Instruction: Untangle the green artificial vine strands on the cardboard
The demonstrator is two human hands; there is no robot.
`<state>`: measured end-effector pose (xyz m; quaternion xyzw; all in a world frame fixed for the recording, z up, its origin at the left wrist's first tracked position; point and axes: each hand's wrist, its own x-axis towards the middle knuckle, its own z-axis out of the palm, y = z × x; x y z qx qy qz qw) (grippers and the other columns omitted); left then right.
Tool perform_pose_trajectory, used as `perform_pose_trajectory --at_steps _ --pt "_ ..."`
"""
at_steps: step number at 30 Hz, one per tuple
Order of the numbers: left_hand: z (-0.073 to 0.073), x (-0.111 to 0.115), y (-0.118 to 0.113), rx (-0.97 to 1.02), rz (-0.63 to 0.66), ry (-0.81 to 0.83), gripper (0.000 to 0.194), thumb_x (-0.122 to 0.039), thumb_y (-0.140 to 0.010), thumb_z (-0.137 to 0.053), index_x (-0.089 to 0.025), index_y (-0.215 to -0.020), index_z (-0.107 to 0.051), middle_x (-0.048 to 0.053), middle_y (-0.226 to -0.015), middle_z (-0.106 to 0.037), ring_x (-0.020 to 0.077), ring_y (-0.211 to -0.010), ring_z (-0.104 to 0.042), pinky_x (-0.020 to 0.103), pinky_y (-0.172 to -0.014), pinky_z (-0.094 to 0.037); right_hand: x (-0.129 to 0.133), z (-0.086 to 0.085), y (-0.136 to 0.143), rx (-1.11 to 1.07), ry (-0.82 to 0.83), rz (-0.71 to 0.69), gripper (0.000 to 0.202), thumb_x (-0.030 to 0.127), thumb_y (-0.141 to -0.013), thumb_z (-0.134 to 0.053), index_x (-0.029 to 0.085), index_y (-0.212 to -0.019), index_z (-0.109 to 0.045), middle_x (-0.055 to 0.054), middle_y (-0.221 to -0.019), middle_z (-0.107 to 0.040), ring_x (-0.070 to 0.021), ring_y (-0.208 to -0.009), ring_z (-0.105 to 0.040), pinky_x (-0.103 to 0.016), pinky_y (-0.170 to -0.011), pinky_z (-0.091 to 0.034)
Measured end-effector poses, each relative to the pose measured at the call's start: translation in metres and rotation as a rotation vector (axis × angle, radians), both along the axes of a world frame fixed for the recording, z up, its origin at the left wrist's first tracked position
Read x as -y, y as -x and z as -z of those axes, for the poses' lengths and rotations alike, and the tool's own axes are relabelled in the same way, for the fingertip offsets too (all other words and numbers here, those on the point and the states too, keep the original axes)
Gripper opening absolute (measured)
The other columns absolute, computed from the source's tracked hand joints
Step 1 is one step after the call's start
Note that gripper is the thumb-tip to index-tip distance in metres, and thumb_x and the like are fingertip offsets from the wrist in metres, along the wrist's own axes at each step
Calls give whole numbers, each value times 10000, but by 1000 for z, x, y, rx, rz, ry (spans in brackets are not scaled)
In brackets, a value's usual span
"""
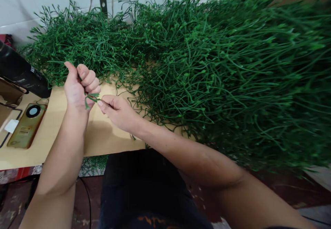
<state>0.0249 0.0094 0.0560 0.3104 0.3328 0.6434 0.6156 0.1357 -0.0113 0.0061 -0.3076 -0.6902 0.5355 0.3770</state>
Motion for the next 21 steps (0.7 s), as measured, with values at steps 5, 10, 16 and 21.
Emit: perform_pose_trajectory --at_steps 5,10,16,21 --pt "-2 -11 28 -122 -261 40 568 -626 -883 -146 -168 -548 -159 -57 -478 -22 66 -430 2 232 -419 -26 44 -14 -19 198 -368 -153 266 238 -844 -394 186 -601 -300 38 -552 -309 -75 -522 -262 -232 -516 -205" --pt "-3 -6 73 -429 -323 -37 660 -754 -755 -325 -156 -556 -127 -36 -503 -7 87 -500 -9 278 -496 -38 54 -26 -48 302 -647 -118 236 242 -861 -372 181 -643 -437 9 -595 -411 -89 -558 -345 -229 -525 -267" --pt "-27 18 37 -368 -67 -142 598 -622 -870 -241 -160 -490 -255 -33 -501 -39 82 -433 -24 248 -448 -38 8 -49 -126 505 -809 614 232 282 -867 -426 159 -774 -599 -36 -668 -503 -129 -669 -490 -277 -607 -403" --pt "-40 58 43 -477 -124 -261 580 -586 -848 -376 -163 -453 -345 -33 -467 -65 82 -413 -52 240 -409 -65 0 -68 -211 864 -841 1033 416 324 -874 -408 109 -1188 -577 -181 -893 -562 -346 -1071 -506 -486 -814 -436"
